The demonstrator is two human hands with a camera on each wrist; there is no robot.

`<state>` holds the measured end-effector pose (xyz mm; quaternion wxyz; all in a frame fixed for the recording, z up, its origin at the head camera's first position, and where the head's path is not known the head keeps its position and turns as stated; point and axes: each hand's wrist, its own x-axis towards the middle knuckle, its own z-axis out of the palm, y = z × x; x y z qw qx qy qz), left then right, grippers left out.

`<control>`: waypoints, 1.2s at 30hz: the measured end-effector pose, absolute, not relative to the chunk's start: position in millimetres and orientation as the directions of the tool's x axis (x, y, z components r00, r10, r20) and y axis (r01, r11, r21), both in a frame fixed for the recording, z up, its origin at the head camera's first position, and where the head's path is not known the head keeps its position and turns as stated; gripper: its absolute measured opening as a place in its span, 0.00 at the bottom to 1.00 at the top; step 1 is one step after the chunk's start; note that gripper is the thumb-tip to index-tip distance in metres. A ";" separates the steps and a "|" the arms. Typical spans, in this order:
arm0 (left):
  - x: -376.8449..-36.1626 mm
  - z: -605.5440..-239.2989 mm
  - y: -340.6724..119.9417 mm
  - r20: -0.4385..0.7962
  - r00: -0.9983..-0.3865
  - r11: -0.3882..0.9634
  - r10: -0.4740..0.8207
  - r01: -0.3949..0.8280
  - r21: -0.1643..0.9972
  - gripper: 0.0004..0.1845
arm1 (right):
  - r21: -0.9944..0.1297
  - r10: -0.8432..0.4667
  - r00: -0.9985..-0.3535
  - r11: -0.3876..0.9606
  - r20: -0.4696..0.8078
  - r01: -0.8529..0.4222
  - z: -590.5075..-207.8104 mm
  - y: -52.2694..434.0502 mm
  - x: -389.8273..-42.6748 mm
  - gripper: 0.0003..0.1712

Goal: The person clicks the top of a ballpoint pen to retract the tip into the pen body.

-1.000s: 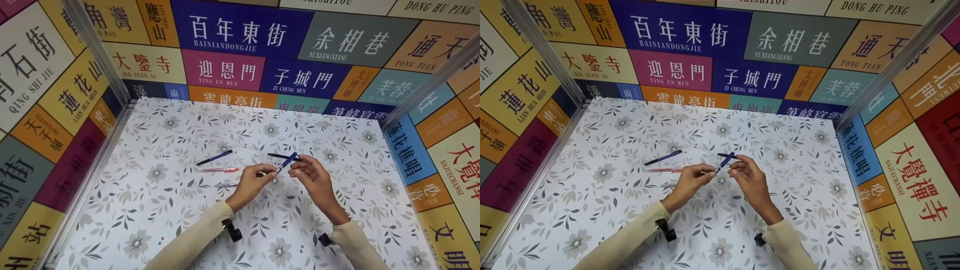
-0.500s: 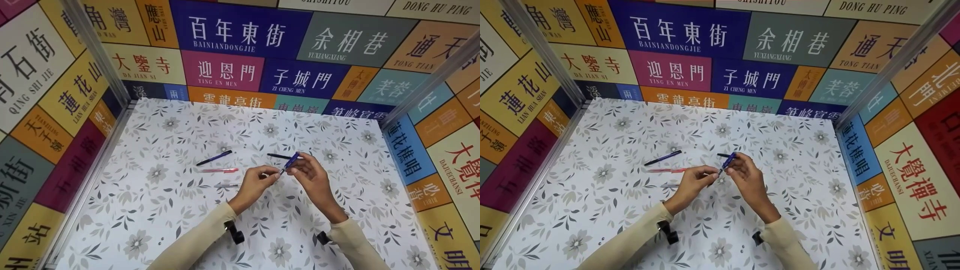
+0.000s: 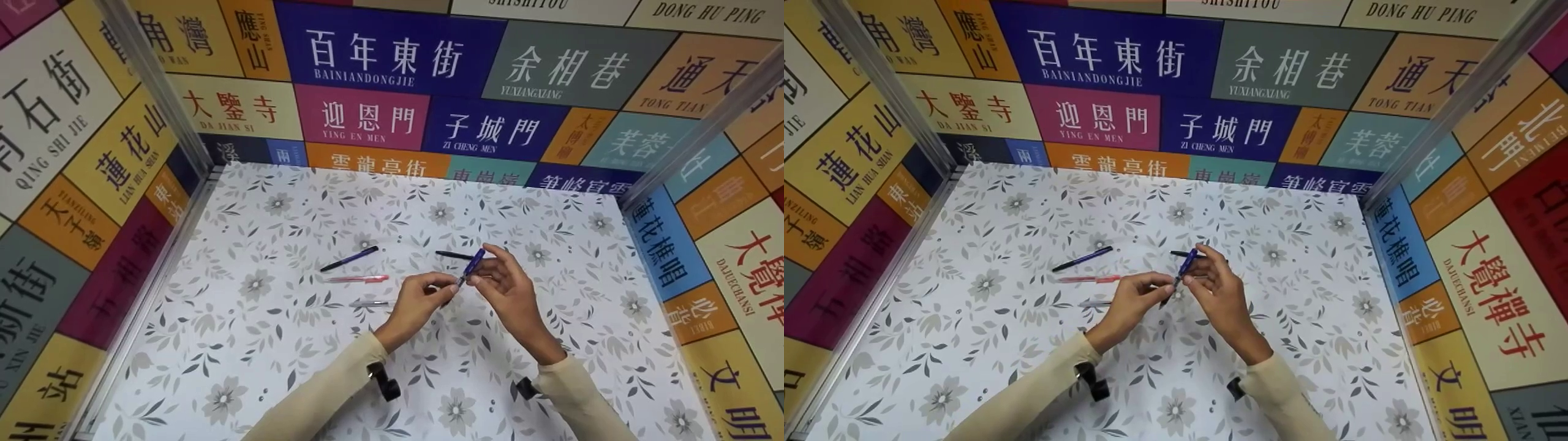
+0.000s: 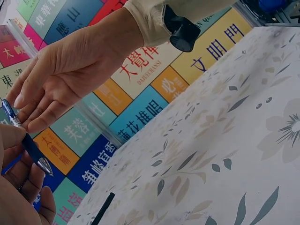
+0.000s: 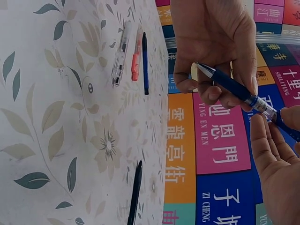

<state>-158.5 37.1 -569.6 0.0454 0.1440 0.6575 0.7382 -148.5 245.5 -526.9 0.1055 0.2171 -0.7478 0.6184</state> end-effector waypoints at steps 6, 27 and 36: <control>-157.8 -568.2 37.4 0.168 -0.951 -0.122 0.259 0.140 0.983 0.08 | -0.872 -0.207 -0.873 0.133 0.441 -0.472 -527.1 244.1 -149.9 0.40; -153.7 -569.9 39.4 0.166 -0.945 -0.105 0.283 0.142 0.984 0.08 | -0.838 -0.257 -0.836 0.138 0.485 -0.528 -529.5 240.8 -155.2 0.41; -153.1 -570.0 40.1 0.148 -0.952 -0.073 0.268 0.133 0.988 0.06 | -0.838 -0.264 -0.839 0.156 0.475 -0.523 -528.9 239.6 -154.1 0.39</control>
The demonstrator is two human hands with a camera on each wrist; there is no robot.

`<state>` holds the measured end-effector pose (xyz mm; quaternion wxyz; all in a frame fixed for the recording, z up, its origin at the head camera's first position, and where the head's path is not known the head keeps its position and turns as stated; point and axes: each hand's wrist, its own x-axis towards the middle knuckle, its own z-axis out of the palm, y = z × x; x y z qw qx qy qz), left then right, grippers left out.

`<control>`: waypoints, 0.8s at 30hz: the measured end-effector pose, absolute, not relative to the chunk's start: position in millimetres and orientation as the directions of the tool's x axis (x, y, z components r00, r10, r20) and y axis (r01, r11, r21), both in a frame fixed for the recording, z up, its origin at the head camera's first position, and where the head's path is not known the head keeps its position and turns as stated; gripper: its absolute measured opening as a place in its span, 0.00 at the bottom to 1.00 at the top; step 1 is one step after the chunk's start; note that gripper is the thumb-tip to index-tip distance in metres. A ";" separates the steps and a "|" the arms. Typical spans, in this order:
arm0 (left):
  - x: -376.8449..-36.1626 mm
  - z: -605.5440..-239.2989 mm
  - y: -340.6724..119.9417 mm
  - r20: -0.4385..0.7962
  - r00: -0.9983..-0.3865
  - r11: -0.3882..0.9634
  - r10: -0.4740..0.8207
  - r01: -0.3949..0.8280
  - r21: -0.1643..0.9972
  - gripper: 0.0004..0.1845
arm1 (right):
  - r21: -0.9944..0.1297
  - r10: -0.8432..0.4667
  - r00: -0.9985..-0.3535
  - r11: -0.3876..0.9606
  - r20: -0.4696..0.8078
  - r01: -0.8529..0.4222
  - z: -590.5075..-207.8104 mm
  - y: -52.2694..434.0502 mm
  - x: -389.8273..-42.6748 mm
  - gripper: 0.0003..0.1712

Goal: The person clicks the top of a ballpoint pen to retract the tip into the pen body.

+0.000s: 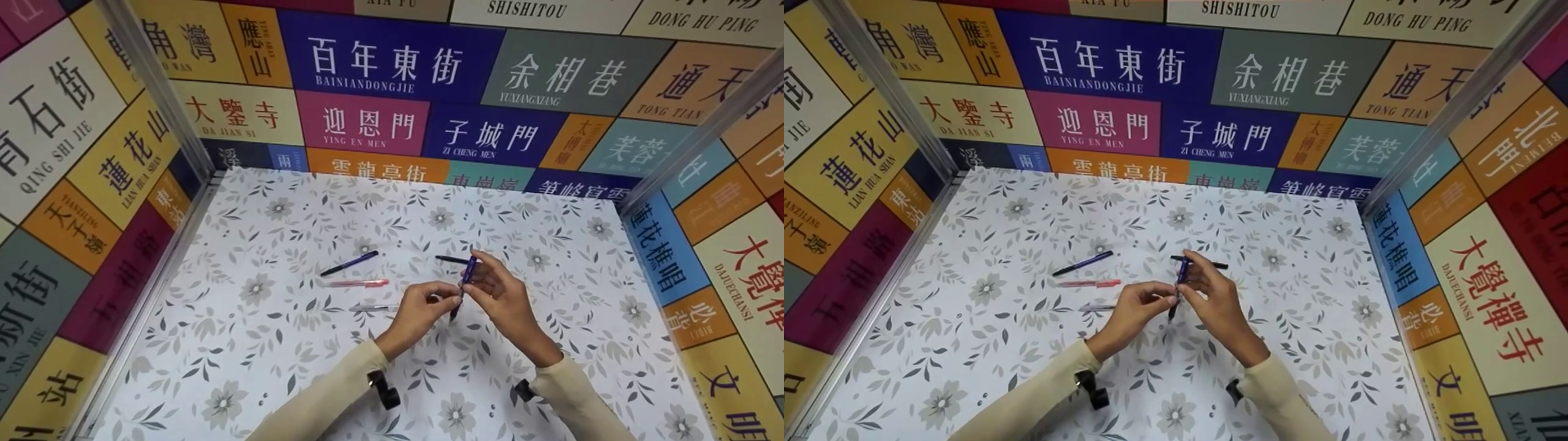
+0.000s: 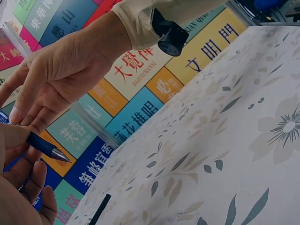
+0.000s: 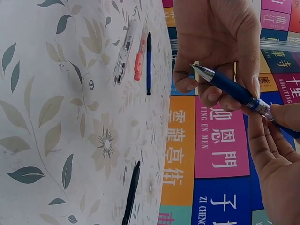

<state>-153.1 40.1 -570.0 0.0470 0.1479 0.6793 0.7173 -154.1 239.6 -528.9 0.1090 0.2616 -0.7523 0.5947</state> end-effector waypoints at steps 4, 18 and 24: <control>-152.8 -568.3 40.4 0.144 -0.954 -0.055 0.262 0.134 0.989 0.06 | -0.840 -0.264 -0.845 0.168 0.465 -0.515 -528.0 239.3 -153.5 0.39; -151.1 -570.5 43.0 0.172 -0.949 -0.060 0.263 0.162 0.985 0.06 | -0.844 -0.267 -0.848 0.167 0.458 -0.509 -529.1 241.8 -151.1 0.38; -150.9 -568.4 45.0 0.168 -0.952 -0.064 0.256 0.156 0.986 0.06 | -0.854 -0.257 -0.857 0.163 0.447 -0.495 -528.3 243.3 -152.0 0.38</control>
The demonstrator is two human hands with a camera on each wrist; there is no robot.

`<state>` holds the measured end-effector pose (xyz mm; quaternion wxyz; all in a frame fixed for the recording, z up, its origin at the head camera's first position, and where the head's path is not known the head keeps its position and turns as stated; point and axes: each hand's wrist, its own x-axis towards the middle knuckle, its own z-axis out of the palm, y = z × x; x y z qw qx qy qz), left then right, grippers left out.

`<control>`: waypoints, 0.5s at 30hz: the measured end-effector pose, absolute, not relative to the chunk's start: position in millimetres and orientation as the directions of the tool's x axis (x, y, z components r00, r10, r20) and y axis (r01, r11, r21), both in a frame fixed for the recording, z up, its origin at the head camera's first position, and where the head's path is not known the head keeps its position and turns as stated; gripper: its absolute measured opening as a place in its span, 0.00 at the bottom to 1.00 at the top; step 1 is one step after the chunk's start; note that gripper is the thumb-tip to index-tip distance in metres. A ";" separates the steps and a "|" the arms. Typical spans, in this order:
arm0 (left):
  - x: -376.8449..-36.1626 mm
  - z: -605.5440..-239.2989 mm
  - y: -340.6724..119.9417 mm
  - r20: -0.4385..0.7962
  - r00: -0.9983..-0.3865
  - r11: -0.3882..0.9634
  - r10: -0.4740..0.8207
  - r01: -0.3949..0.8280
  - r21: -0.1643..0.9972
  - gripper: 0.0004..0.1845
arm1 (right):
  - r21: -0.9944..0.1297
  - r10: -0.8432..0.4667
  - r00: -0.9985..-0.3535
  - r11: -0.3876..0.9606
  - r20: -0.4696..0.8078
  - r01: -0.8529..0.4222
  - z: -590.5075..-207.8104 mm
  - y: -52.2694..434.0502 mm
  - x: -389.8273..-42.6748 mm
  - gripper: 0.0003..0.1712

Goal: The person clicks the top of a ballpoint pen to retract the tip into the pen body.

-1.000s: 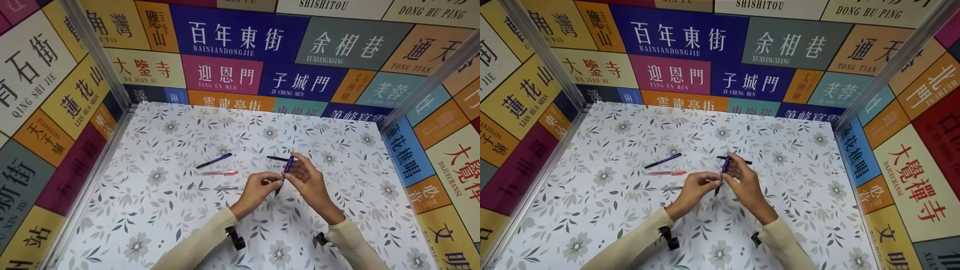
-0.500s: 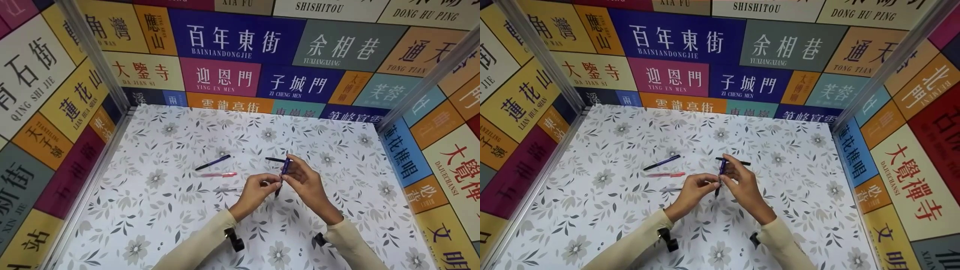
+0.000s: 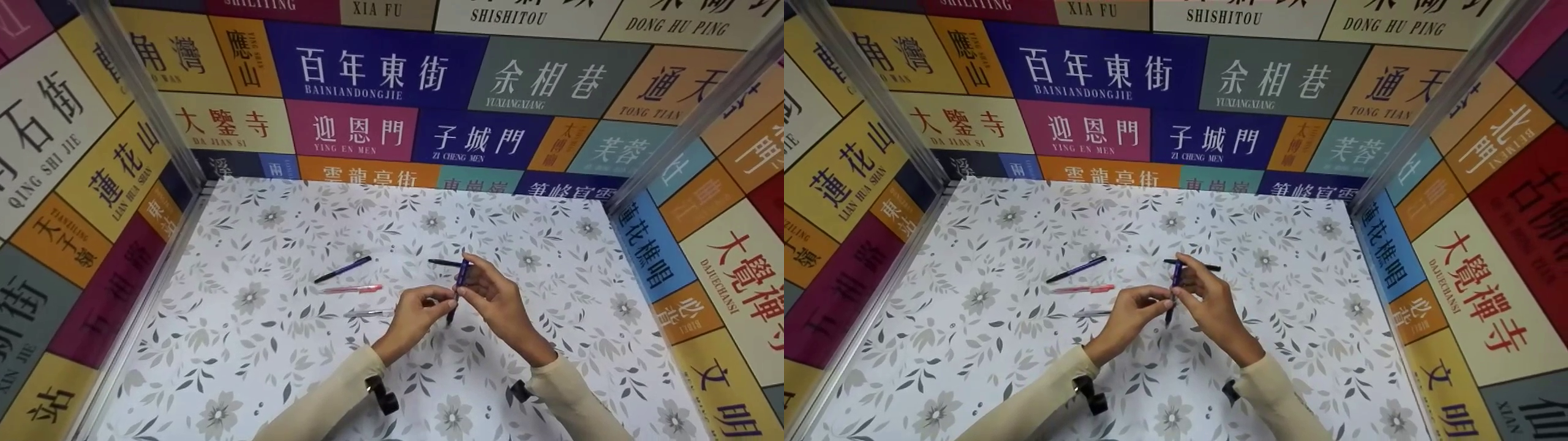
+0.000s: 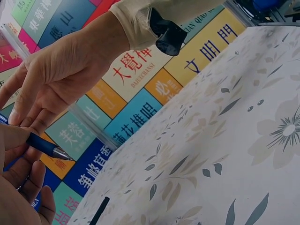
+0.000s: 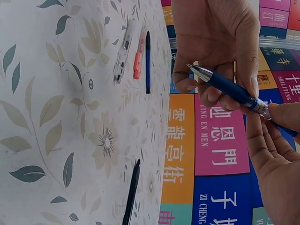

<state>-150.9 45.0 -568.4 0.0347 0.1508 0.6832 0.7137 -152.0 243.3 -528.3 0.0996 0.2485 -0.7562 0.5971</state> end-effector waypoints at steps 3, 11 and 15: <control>-150.8 -569.3 45.4 0.170 -0.953 -0.072 0.252 0.157 0.985 0.06 | -0.862 -0.252 -0.863 0.158 0.437 -0.482 -528.6 243.5 -152.5 0.38; -150.7 -570.2 48.2 0.160 -0.957 -0.078 0.244 0.145 0.986 0.06 | -0.867 -0.250 -0.869 0.158 0.428 -0.473 -528.5 244.9 -151.0 0.37; -150.8 -569.9 48.4 0.164 -0.954 -0.060 0.252 0.153 0.986 0.05 | -0.861 -0.238 -0.871 0.180 0.430 -0.475 -528.8 246.3 -150.2 0.37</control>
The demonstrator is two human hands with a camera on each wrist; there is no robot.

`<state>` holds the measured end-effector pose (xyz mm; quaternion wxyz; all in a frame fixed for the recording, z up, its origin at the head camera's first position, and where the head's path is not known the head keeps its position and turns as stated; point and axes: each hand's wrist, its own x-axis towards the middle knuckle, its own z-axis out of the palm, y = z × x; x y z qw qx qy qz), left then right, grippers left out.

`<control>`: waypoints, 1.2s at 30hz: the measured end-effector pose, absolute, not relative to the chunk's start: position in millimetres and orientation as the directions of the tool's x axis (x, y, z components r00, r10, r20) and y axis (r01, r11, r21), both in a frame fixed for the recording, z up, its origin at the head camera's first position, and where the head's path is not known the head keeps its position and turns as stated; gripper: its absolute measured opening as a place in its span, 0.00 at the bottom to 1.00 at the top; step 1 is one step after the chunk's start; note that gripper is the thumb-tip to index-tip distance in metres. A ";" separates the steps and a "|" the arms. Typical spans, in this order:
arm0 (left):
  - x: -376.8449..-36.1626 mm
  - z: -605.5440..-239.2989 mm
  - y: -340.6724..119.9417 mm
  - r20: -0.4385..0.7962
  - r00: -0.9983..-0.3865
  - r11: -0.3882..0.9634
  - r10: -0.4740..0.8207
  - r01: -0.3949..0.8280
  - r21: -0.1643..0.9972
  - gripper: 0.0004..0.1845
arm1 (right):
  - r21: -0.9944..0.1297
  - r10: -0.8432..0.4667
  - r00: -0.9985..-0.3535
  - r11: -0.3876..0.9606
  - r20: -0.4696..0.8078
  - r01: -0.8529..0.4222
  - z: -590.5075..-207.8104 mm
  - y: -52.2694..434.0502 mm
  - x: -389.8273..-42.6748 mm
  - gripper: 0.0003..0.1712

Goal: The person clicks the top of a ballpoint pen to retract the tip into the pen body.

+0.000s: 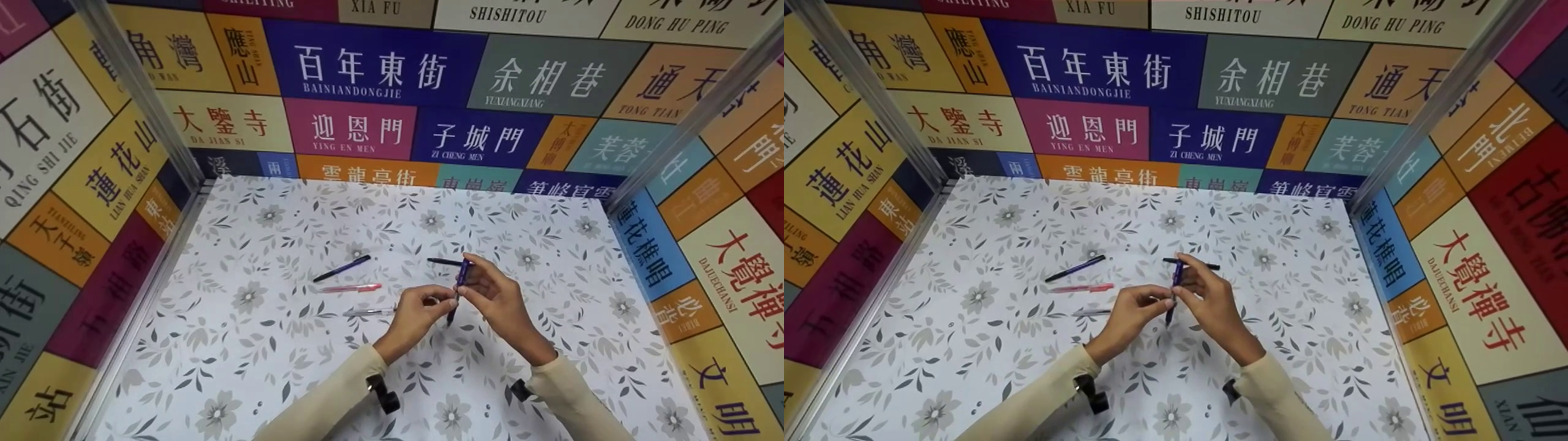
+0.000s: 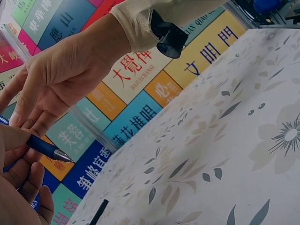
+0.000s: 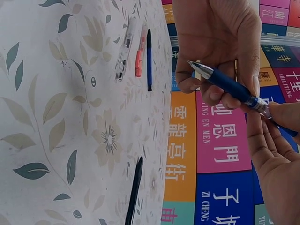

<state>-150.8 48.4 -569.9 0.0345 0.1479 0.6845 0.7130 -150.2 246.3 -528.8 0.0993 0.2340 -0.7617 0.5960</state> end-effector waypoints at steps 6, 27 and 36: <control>-152.2 -567.9 47.6 0.170 -0.952 -0.051 0.254 0.163 0.985 0.05 | -0.861 -0.228 -0.874 0.188 0.430 -0.473 -528.4 246.0 -152.1 0.37; -174.3 -571.8 29.3 0.263 -0.929 0.127 0.259 0.303 0.945 0.05 | -0.851 -0.237 -0.856 0.159 0.459 -0.500 -532.4 261.3 -155.4 0.44; -186.8 -576.4 5.0 0.238 -0.932 0.227 0.274 0.303 0.926 0.07 | -0.850 -0.215 -0.858 0.158 0.467 -0.502 -543.7 277.7 -150.0 0.44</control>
